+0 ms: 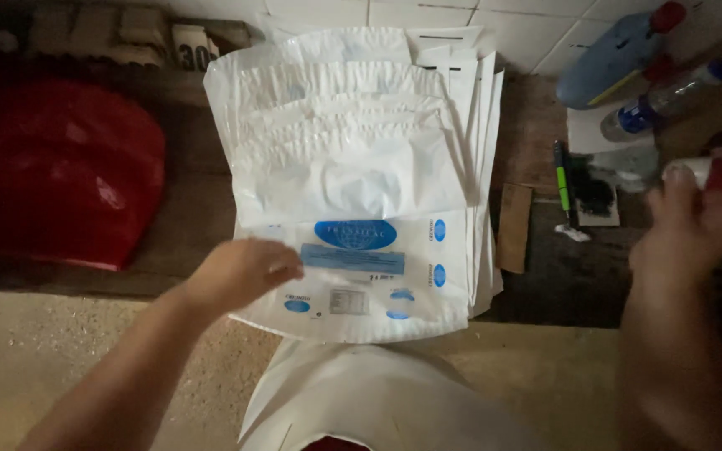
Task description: Labeling a stack of plastic cheese bags using a handheld labeling gun
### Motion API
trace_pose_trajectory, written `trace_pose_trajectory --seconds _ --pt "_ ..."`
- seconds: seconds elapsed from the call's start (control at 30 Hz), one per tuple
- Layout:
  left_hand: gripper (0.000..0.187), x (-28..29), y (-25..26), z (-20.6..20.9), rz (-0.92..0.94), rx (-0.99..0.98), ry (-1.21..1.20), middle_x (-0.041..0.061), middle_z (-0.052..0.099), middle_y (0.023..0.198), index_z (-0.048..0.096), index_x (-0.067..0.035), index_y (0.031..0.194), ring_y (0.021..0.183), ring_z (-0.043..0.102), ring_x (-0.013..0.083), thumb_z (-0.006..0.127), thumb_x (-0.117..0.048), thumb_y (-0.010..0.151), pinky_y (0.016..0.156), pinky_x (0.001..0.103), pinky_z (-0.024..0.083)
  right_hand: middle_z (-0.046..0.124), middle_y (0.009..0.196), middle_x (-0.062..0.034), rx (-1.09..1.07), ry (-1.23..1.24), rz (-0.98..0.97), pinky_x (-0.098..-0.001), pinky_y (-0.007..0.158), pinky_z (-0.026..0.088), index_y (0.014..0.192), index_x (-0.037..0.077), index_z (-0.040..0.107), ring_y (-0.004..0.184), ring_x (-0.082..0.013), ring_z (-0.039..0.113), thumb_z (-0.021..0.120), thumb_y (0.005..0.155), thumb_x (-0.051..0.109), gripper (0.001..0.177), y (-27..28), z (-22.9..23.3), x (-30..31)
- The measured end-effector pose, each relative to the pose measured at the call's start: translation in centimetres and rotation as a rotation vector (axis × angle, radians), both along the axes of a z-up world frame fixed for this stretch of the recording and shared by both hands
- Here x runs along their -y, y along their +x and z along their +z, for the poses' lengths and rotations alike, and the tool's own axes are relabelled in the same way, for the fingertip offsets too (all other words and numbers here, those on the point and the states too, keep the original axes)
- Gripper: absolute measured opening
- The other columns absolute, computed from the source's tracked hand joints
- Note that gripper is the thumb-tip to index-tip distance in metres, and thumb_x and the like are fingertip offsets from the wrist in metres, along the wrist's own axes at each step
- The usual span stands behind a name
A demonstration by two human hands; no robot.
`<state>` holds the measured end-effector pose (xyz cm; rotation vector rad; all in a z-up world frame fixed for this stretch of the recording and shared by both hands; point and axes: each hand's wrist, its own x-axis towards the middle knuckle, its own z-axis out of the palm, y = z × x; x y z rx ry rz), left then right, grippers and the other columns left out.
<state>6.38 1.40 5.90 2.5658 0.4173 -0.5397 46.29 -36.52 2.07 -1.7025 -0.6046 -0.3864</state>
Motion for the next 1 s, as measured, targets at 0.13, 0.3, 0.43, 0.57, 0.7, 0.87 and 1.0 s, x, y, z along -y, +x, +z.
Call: trace_pose_trajectory --seconds 0.13,0.3,0.43,0.57,0.7,0.87,1.0 --pt "0.032 -3.0 3.9 1.5 0.209 -0.116 -0.021 -0.007 0.075 0.116 0.074 -0.029 0.115 0.102 0.071 0.0199 0.053 -0.049 0.101 0.083 0.038 0.054 0.061 0.127 -0.0065 -0.288 0.028 0.056 -0.0305 0.08 0.057 0.141 0.014 0.054 0.106 -0.0179 0.063 0.062 0.104 0.023 0.039 -10.8 3.2 -2.0" --pt "0.037 -9.2 5.7 -7.3 0.307 0.604 0.856 -0.006 0.067 0.108 0.063 -0.034 0.119 0.096 0.071 0.0259 0.08 -0.043 0.087 0.079 0.046 0.053 0.067 0.085 -0.017 0.154 -0.137 0.403 -0.04 0.069 0.055 0.12 -0.006 0.069 0.071 -0.0287 0.062 0.089 0.074 0.001 0.05 -21.3 3.2 -7.8" --pt "0.053 -3.7 3.6 -5.5 0.029 0.759 0.486 0.015 0.062 0.13 0.062 -0.013 0.133 0.119 0.06 0.0401 0.079 -0.017 0.084 0.093 0.054 0.048 0.07 0.09 -0.0041 0.346 -0.421 0.439 -0.0289 0.069 0.059 0.121 0.011 0.075 0.074 -0.0179 0.069 0.091 0.074 0.033 0.055 -23.1 -0.3 -9.7" --pt "0.049 1.9 -1.0 0.0 -0.141 0.136 -0.291 0.015 0.075 0.117 0.072 -0.015 0.118 0.11 0.07 0.0442 0.088 -0.022 0.071 0.093 0.06 0.054 0.069 0.1 -0.0003 0.504 -0.462 0.399 -0.0261 0.077 0.058 0.125 0.018 0.074 0.082 -0.0145 0.069 0.082 0.083 0.041 0.048 -24.2 -4.1 -10.6" --pt "0.081 2.3 -4.8 -2.4 -0.295 0.177 -0.16 0.008 0.064 0.141 0.064 -0.015 0.135 0.137 0.051 0.0411 0.096 -0.027 0.062 0.106 0.058 0.045 0.069 0.098 -0.0047 0.455 -0.441 0.45 -0.0289 0.078 0.059 0.127 0.015 0.073 0.082 -0.0182 0.069 0.086 0.081 0.032 0.05 -23.8 -5.3 -10.6" --pt "0.018 1.0 -6.2 -4.9 -0.221 0.462 -0.303 0.004 0.076 0.125 0.08 -0.017 0.101 0.126 0.061 0.0415 0.08 -0.021 0.084 0.102 0.056 0.05 0.071 0.114 -0.0214 -0.22 -0.139 0.478 -0.0405 0.086 0.06 0.128 -0.004 0.066 0.1 -0.031 0.071 0.084 0.08 -0.005 0.051 -19.9 -1.6 -9.1" --pt "0.045 0.5 -6.7 -5.4 -0.162 0.297 -0.279 -0.003 0.061 0.148 0.072 -0.024 0.131 0.147 0.042 0.0236 0.079 -0.024 0.086 0.113 0.045 0.038 0.071 0.11 -0.0101 -0.327 -0.111 0.206 -0.0263 0.071 0.056 0.131 0.007 0.064 0.09 -0.0179 0.068 0.078 0.087 0.002 0.046 -19.3 3.0 -6.7"
